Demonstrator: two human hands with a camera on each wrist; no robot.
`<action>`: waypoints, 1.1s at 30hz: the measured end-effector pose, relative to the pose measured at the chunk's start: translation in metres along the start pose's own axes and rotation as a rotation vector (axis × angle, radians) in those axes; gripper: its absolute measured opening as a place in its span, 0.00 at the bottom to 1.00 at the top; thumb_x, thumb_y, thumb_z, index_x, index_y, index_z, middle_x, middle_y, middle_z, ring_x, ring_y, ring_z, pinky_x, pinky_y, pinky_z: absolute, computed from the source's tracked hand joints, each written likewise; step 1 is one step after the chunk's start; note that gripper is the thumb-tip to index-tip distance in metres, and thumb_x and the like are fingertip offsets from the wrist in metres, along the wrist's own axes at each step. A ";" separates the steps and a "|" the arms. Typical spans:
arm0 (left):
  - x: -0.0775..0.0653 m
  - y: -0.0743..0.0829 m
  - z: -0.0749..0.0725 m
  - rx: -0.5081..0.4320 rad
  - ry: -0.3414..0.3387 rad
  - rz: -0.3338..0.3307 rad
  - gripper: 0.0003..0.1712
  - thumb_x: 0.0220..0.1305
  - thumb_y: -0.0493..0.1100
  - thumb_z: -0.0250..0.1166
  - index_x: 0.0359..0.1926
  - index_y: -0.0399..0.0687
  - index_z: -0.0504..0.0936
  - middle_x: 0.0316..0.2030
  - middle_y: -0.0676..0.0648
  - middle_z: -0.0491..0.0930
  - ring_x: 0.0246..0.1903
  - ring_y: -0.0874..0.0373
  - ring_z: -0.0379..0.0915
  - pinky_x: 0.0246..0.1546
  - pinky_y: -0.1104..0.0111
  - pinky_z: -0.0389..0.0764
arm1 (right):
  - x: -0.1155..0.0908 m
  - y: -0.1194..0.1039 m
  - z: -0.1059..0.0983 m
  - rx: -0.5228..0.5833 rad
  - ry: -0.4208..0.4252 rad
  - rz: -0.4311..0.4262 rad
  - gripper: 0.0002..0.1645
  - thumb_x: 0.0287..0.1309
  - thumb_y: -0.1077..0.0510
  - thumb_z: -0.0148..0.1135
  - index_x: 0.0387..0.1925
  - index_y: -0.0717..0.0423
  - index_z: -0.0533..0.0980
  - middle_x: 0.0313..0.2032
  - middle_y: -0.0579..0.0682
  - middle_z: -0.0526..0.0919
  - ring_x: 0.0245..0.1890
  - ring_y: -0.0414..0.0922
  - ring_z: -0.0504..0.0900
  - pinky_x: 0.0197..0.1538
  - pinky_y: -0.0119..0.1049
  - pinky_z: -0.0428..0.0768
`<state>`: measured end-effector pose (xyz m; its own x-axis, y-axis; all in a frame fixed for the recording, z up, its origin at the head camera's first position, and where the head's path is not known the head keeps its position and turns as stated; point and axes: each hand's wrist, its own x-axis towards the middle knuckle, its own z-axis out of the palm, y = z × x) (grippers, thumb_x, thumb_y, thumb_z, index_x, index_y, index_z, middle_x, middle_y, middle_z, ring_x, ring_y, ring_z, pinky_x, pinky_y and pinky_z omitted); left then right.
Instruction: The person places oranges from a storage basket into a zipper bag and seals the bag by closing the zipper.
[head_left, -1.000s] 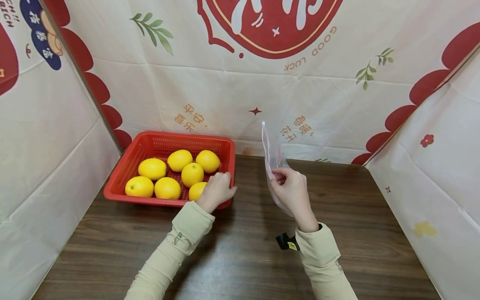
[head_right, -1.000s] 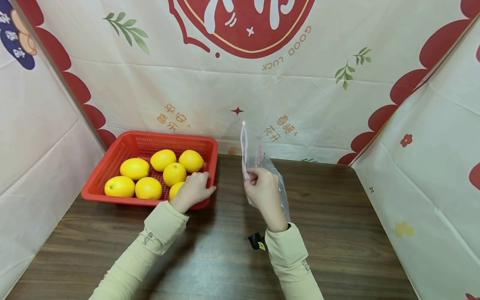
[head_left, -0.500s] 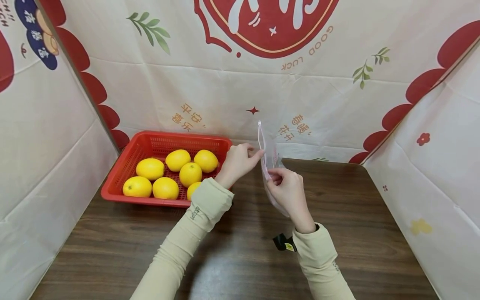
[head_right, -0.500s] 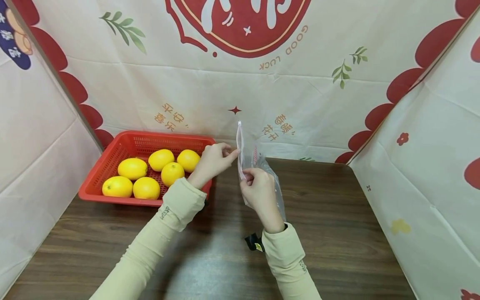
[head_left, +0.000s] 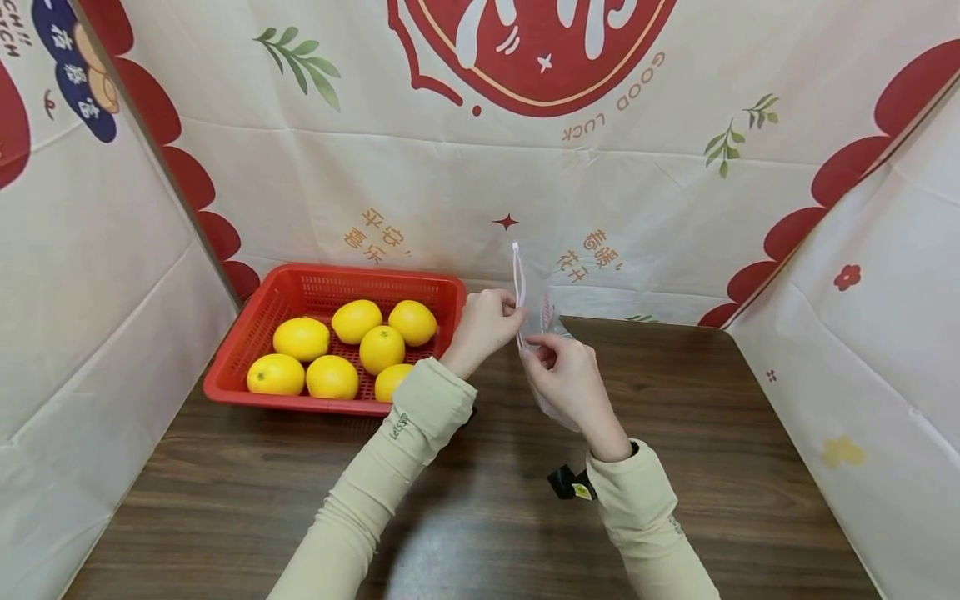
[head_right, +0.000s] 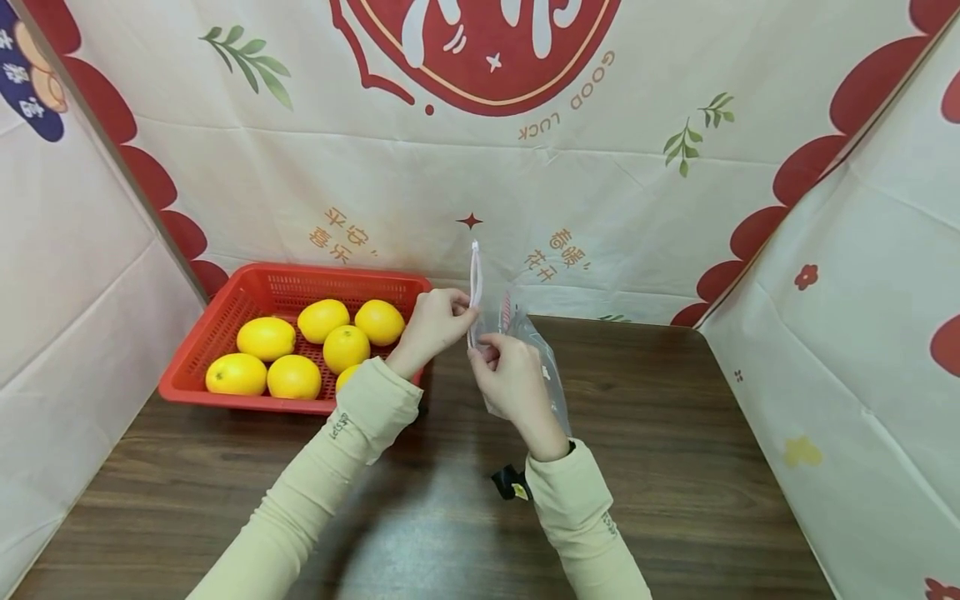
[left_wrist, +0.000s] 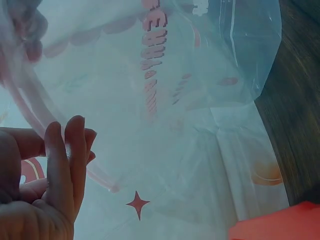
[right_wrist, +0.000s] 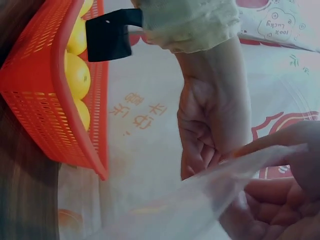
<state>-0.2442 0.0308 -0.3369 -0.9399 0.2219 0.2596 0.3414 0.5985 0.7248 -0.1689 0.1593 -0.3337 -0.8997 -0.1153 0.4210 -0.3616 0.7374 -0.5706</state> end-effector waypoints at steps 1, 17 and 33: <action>0.000 0.000 0.000 0.007 0.000 0.003 0.11 0.59 0.43 0.58 0.36 0.42 0.83 0.26 0.48 0.82 0.18 0.59 0.71 0.18 0.76 0.70 | 0.003 0.001 -0.001 -0.002 -0.027 0.003 0.13 0.49 0.62 0.61 0.37 0.66 0.80 0.23 0.52 0.81 0.22 0.43 0.78 0.28 0.36 0.76; -0.001 -0.002 -0.002 0.001 -0.025 0.020 0.12 0.62 0.42 0.57 0.38 0.40 0.83 0.29 0.45 0.83 0.22 0.56 0.72 0.23 0.75 0.72 | 0.042 0.021 0.000 0.131 -0.213 0.126 0.18 0.44 0.66 0.60 0.40 0.71 0.76 0.28 0.60 0.82 0.26 0.46 0.81 0.27 0.28 0.75; -0.015 -0.017 -0.018 0.038 0.033 0.009 0.10 0.55 0.34 0.60 0.41 0.41 0.74 0.25 0.45 0.80 0.18 0.56 0.72 0.20 0.73 0.75 | 0.032 0.023 -0.041 -0.370 -0.197 0.043 0.31 0.36 0.71 0.48 0.48 0.55 0.75 0.30 0.57 0.78 0.22 0.51 0.70 0.24 0.43 0.67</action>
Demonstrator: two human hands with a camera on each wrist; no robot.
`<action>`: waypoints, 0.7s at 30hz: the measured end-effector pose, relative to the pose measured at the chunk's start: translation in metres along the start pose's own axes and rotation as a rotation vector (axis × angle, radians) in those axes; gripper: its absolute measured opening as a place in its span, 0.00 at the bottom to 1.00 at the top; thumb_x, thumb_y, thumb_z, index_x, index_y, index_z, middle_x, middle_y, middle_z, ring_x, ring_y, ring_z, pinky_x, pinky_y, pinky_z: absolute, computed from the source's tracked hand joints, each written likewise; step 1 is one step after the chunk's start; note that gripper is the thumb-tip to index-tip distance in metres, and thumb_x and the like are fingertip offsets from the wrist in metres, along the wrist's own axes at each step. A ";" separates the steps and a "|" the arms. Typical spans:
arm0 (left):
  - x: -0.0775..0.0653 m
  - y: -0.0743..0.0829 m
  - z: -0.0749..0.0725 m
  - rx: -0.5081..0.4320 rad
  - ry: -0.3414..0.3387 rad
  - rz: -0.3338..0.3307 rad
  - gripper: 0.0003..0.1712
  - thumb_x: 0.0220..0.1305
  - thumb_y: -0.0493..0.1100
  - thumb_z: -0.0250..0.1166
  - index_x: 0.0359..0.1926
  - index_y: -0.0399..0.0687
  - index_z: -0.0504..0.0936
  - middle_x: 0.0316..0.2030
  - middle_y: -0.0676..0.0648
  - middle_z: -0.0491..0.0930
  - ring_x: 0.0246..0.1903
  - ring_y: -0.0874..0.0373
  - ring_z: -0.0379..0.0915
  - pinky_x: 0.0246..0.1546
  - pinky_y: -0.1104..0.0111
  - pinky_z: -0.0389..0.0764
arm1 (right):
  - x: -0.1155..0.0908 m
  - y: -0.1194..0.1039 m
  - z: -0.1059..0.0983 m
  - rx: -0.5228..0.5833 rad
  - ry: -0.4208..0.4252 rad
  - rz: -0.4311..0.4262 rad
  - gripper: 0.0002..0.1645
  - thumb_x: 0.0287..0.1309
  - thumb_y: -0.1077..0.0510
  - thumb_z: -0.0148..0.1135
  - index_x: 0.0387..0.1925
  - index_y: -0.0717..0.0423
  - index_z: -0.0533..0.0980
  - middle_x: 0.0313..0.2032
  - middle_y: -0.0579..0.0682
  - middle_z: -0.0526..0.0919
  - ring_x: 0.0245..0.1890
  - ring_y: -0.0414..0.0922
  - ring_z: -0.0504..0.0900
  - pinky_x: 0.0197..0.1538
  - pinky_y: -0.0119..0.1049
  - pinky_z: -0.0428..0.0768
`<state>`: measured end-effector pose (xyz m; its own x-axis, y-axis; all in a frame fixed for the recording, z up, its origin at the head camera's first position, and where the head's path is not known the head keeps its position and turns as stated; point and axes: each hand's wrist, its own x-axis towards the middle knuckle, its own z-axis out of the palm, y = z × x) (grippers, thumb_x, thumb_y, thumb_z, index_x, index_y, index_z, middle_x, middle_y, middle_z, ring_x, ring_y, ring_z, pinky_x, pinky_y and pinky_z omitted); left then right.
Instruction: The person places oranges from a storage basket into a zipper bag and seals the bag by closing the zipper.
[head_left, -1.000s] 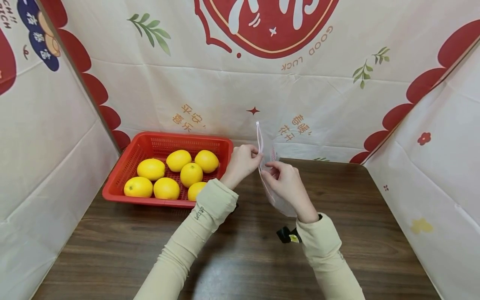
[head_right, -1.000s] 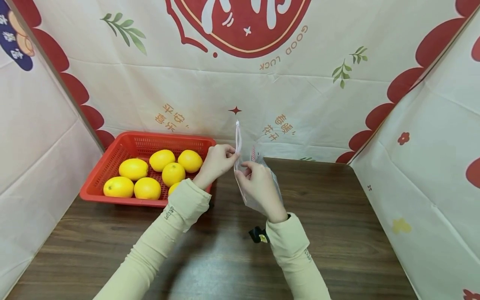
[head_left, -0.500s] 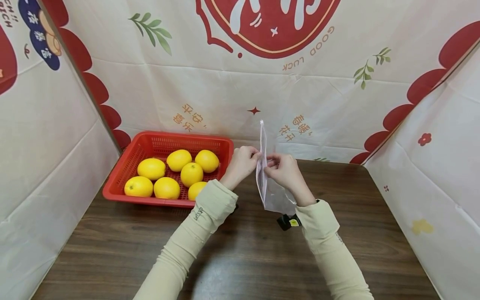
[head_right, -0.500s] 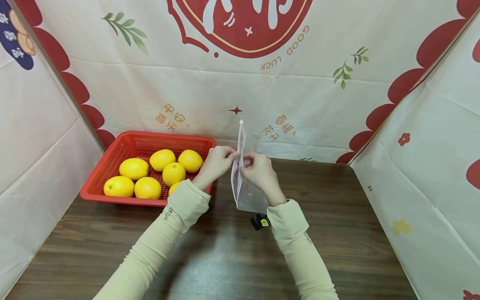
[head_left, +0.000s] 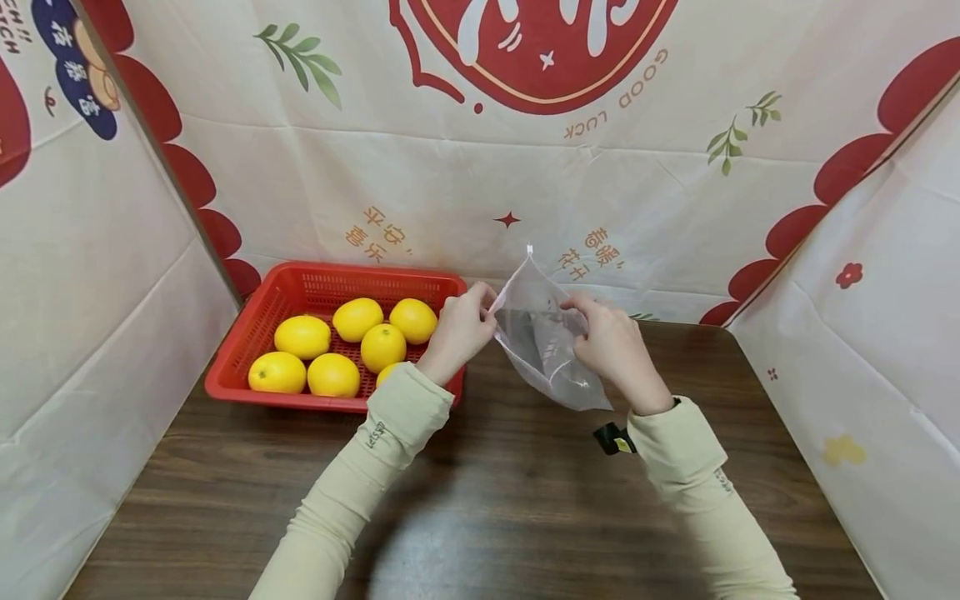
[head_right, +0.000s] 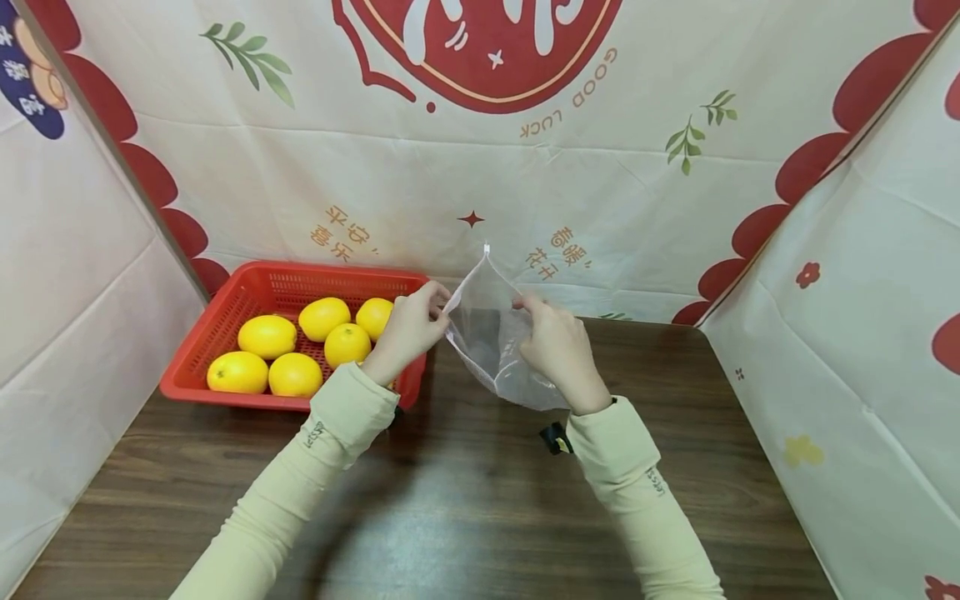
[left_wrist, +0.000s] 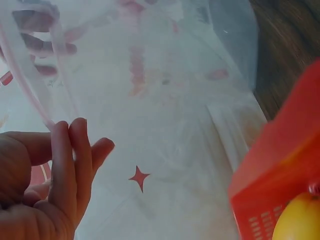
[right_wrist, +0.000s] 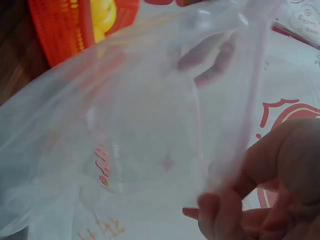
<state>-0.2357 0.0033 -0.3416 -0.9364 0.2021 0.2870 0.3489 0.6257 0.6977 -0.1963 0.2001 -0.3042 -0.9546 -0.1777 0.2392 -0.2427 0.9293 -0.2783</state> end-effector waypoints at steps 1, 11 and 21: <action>-0.001 -0.001 -0.001 0.007 0.005 0.011 0.12 0.54 0.33 0.60 0.42 0.42 0.73 0.25 0.45 0.79 0.18 0.56 0.71 0.20 0.73 0.75 | 0.000 0.002 -0.003 -0.035 -0.032 0.004 0.31 0.35 0.71 0.48 0.48 0.53 0.76 0.31 0.57 0.77 0.21 0.50 0.69 0.22 0.42 0.66; -0.009 -0.002 -0.011 0.102 -0.035 0.054 0.14 0.53 0.30 0.59 0.41 0.43 0.70 0.31 0.44 0.78 0.23 0.54 0.70 0.25 0.70 0.76 | -0.002 0.021 -0.027 -0.215 -0.285 0.120 0.26 0.44 0.65 0.49 0.48 0.51 0.79 0.42 0.60 0.75 0.32 0.56 0.75 0.22 0.42 0.68; -0.015 0.008 -0.005 0.385 -0.007 0.127 0.17 0.55 0.37 0.57 0.46 0.48 0.82 0.40 0.47 0.78 0.27 0.53 0.76 0.24 0.65 0.78 | 0.001 0.025 -0.033 -0.264 -0.164 0.054 0.17 0.46 0.63 0.50 0.06 0.55 0.67 0.23 0.58 0.71 0.21 0.54 0.71 0.21 0.49 0.69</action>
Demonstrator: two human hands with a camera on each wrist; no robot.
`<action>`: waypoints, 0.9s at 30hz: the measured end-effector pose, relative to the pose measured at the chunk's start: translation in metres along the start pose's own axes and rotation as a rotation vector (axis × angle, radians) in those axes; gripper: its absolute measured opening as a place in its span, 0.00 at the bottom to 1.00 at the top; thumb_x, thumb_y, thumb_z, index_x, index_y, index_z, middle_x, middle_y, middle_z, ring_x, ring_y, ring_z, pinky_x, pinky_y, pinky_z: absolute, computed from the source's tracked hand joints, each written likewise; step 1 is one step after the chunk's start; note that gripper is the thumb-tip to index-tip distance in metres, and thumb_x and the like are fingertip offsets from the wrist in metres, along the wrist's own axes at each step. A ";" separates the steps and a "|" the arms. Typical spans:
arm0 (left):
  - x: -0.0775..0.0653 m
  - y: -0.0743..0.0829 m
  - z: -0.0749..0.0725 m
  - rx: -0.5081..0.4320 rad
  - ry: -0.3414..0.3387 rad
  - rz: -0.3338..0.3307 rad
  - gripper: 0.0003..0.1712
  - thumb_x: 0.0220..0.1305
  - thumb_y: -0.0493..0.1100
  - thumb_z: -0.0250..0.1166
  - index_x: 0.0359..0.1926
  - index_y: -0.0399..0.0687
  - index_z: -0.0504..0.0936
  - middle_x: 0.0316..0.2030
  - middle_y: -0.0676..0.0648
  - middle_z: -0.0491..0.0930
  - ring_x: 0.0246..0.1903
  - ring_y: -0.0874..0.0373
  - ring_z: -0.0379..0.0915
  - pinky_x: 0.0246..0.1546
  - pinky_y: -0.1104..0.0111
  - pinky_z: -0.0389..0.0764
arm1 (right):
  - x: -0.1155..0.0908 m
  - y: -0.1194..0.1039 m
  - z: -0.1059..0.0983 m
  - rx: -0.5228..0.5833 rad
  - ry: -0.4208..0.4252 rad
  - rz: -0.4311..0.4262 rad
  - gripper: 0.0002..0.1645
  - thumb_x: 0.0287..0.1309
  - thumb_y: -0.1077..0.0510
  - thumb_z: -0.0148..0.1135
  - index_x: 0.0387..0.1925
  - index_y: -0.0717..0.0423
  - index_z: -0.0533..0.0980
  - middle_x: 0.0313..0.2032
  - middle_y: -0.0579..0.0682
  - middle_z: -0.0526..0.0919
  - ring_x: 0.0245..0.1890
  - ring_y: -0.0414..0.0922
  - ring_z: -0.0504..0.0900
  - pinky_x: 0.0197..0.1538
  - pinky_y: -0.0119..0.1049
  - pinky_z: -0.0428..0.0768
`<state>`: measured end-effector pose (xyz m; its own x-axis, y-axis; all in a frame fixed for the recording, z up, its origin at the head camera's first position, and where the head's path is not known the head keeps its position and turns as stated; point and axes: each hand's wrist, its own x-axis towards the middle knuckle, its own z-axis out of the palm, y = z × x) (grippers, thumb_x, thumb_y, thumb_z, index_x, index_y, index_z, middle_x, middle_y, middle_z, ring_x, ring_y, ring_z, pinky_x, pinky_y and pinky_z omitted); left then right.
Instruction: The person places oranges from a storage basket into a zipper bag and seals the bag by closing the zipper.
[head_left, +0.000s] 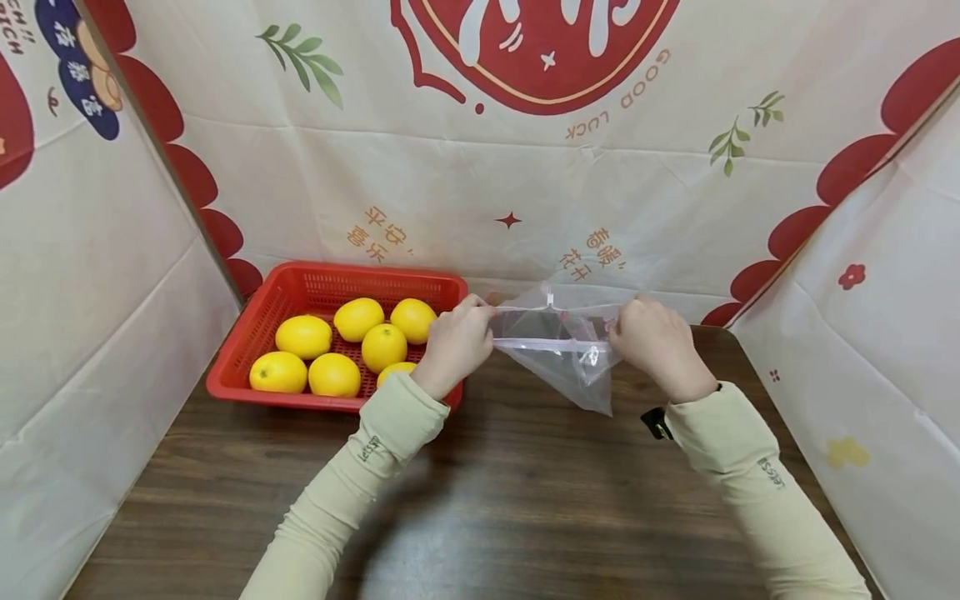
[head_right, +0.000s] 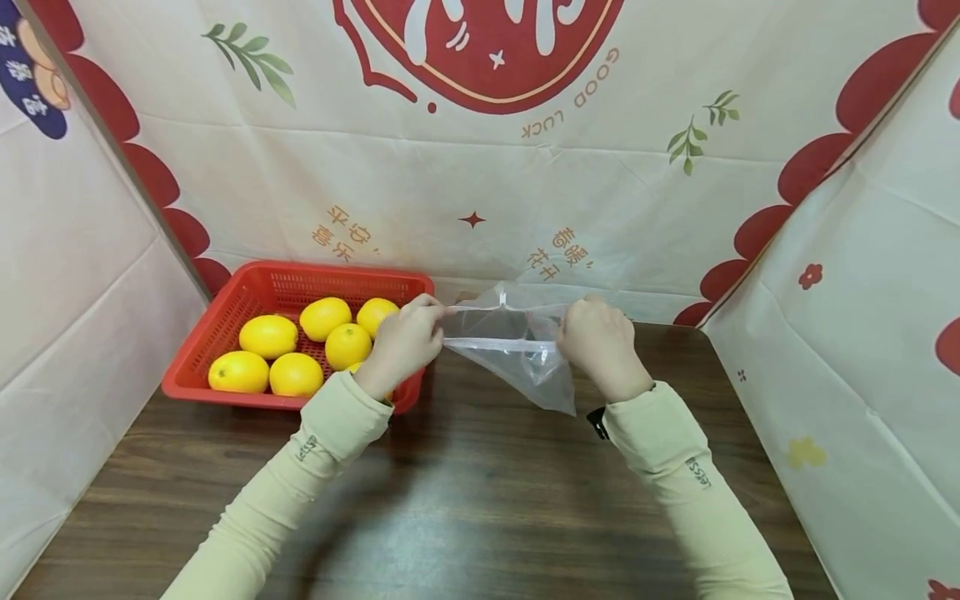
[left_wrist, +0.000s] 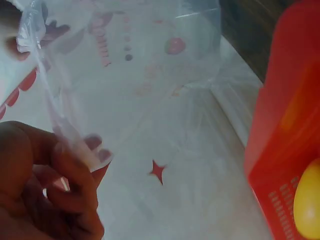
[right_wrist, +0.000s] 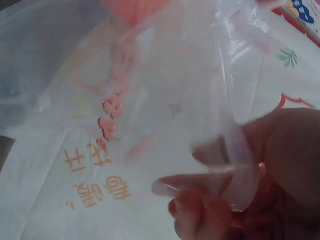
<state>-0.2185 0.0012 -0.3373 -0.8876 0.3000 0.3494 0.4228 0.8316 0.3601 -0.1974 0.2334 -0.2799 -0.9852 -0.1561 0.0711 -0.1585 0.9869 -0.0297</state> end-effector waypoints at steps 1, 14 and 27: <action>0.000 0.001 0.002 0.011 0.018 0.002 0.16 0.56 0.39 0.57 0.46 0.48 0.82 0.40 0.47 0.78 0.26 0.52 0.75 0.23 0.65 0.77 | 0.000 -0.002 0.000 -0.001 0.007 -0.021 0.15 0.44 0.64 0.52 0.07 0.55 0.67 0.22 0.58 0.71 0.20 0.53 0.72 0.22 0.49 0.69; 0.004 0.012 0.011 -0.180 -0.232 -0.037 0.44 0.41 0.37 0.69 0.60 0.37 0.58 0.49 0.40 0.58 0.20 0.50 0.70 0.27 0.68 0.79 | 0.001 -0.025 0.000 -0.122 -0.212 -0.112 0.21 0.43 0.67 0.59 0.45 0.57 0.73 0.33 0.65 0.70 0.30 0.60 0.74 0.23 0.48 0.73; 0.007 0.020 -0.024 -0.137 -0.388 -0.004 0.45 0.45 0.32 0.65 0.65 0.41 0.54 0.54 0.42 0.57 0.20 0.53 0.68 0.25 0.71 0.77 | -0.002 -0.031 -0.036 -0.273 -0.275 0.006 0.30 0.43 0.60 0.61 0.52 0.61 0.67 0.38 0.71 0.67 0.28 0.60 0.74 0.25 0.52 0.74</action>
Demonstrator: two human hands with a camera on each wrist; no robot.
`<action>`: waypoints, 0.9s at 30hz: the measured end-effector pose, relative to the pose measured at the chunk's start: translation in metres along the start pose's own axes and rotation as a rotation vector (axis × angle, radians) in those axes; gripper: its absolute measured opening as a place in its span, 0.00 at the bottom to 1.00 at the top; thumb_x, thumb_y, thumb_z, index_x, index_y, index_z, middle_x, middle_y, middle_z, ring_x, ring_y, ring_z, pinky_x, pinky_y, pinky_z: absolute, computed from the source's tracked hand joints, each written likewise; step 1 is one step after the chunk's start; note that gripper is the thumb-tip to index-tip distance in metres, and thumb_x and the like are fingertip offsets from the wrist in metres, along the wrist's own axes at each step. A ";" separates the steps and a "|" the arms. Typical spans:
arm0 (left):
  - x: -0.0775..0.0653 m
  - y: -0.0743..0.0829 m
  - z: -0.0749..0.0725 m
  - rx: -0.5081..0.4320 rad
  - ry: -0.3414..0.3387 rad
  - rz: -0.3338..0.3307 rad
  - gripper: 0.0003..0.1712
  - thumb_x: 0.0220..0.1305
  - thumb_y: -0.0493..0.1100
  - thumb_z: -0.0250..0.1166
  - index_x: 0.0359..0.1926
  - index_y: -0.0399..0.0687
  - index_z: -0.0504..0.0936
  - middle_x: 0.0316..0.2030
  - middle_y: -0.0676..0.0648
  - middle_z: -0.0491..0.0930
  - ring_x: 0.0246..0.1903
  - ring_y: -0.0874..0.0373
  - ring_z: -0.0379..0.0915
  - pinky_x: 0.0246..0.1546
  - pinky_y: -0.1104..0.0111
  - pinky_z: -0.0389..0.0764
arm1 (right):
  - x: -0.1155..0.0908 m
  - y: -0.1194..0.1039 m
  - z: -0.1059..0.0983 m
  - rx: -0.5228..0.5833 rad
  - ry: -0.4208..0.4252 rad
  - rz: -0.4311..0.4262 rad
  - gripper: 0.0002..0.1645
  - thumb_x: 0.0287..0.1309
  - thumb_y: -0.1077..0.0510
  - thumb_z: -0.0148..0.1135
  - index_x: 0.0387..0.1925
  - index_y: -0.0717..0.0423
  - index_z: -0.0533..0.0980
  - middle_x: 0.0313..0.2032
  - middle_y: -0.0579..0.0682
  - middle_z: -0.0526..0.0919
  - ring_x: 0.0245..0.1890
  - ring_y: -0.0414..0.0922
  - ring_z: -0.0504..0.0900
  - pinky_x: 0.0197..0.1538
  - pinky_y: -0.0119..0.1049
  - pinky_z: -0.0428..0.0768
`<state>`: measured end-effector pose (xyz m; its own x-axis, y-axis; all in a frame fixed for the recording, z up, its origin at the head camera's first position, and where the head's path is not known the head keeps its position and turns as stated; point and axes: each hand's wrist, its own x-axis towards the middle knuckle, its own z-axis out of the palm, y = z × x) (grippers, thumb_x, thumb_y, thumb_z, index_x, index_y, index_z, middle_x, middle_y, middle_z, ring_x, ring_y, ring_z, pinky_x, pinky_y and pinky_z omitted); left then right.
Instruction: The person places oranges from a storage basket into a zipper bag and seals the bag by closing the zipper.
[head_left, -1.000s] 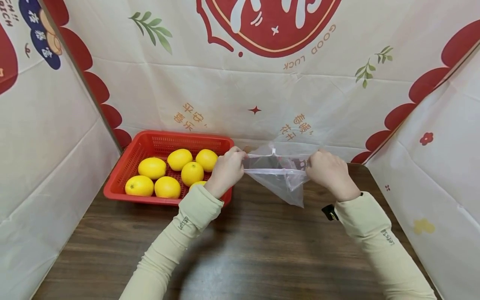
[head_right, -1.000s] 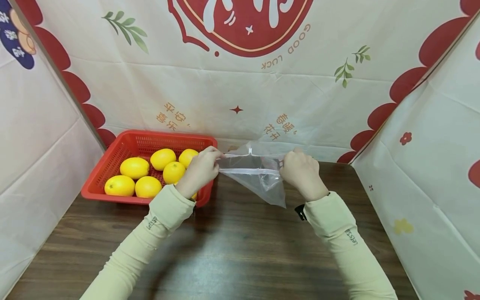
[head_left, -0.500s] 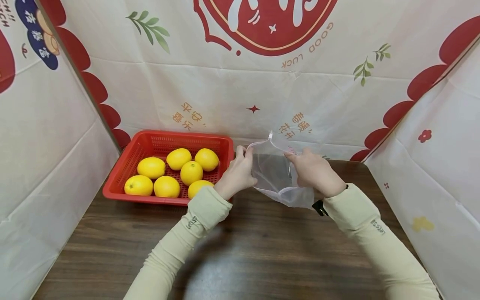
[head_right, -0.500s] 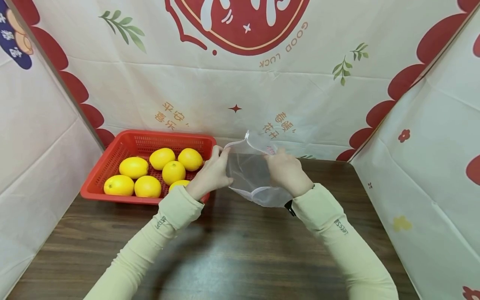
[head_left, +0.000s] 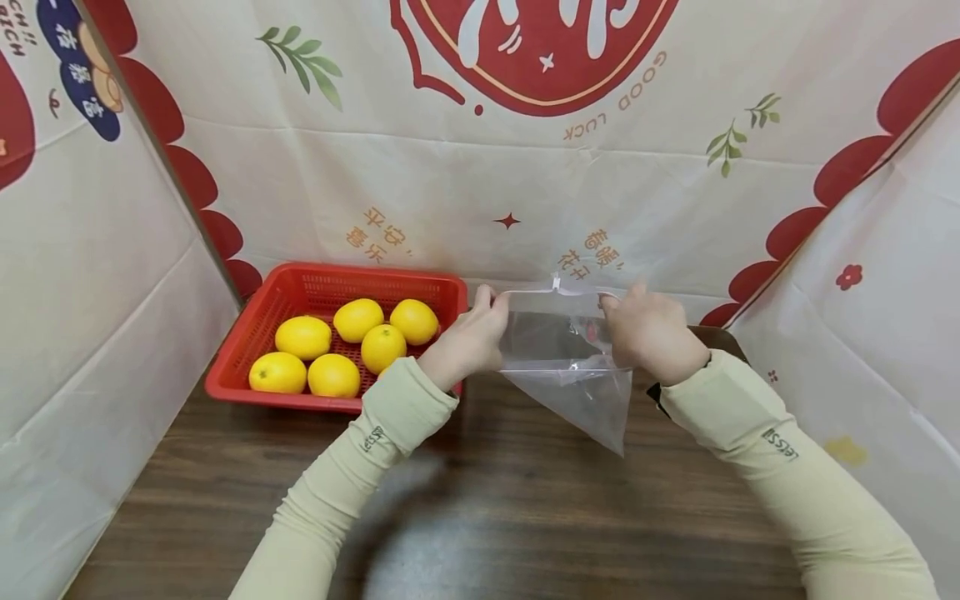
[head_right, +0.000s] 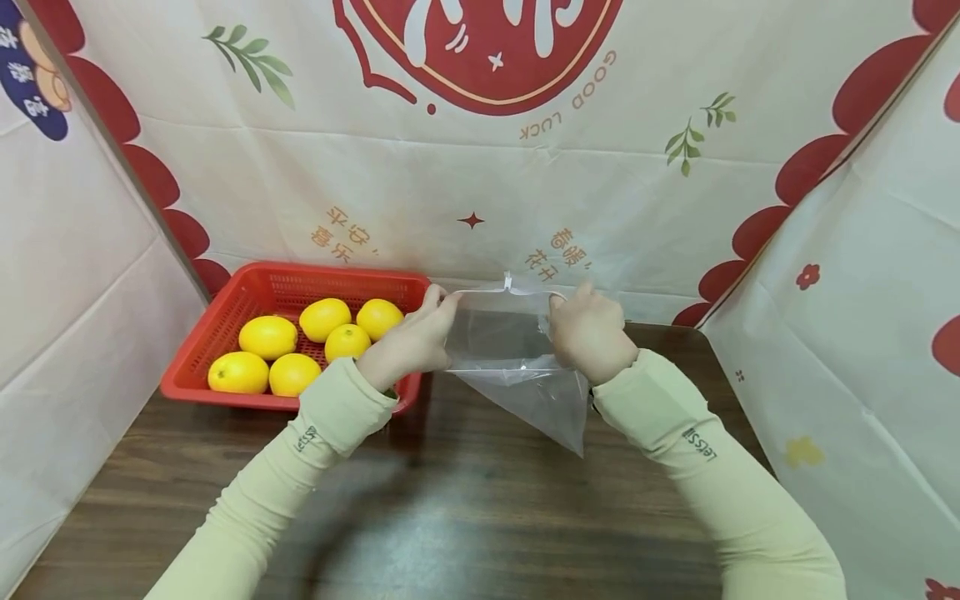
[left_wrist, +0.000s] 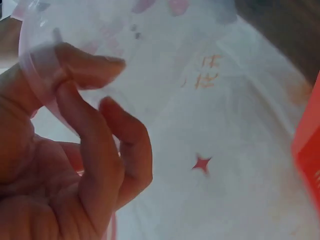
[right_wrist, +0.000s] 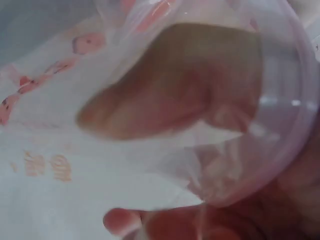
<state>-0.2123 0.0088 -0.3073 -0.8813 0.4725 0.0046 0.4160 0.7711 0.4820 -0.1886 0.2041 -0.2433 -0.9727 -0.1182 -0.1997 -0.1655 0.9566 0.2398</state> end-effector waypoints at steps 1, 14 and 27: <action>0.001 -0.002 0.002 0.002 -0.013 0.004 0.46 0.46 0.33 0.66 0.66 0.40 0.53 0.54 0.42 0.57 0.20 0.53 0.68 0.26 0.71 0.77 | 0.001 0.001 0.002 0.007 -0.001 -0.016 0.31 0.42 0.60 0.61 0.52 0.61 0.67 0.38 0.70 0.67 0.29 0.60 0.74 0.25 0.52 0.74; 0.011 -0.030 0.029 -0.115 0.016 0.087 0.38 0.49 0.49 0.69 0.59 0.42 0.64 0.54 0.42 0.67 0.45 0.52 0.71 0.50 0.63 0.74 | 0.024 0.010 0.026 0.165 0.184 -0.323 0.19 0.35 0.70 0.60 0.36 0.57 0.75 0.24 0.53 0.79 0.25 0.52 0.74 0.30 0.47 0.73; -0.018 -0.090 0.026 -0.173 0.197 0.026 0.27 0.57 0.49 0.63 0.55 0.39 0.71 0.52 0.41 0.70 0.51 0.51 0.65 0.55 0.60 0.67 | 0.036 -0.002 0.048 0.175 0.272 -0.339 0.21 0.35 0.74 0.58 0.38 0.60 0.73 0.17 0.51 0.73 0.19 0.50 0.73 0.21 0.44 0.70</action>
<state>-0.2284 -0.0579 -0.3733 -0.9044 0.3862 0.1811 0.4096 0.6676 0.6218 -0.2159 0.2112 -0.2969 -0.8796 -0.4751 0.0224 -0.4743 0.8797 0.0354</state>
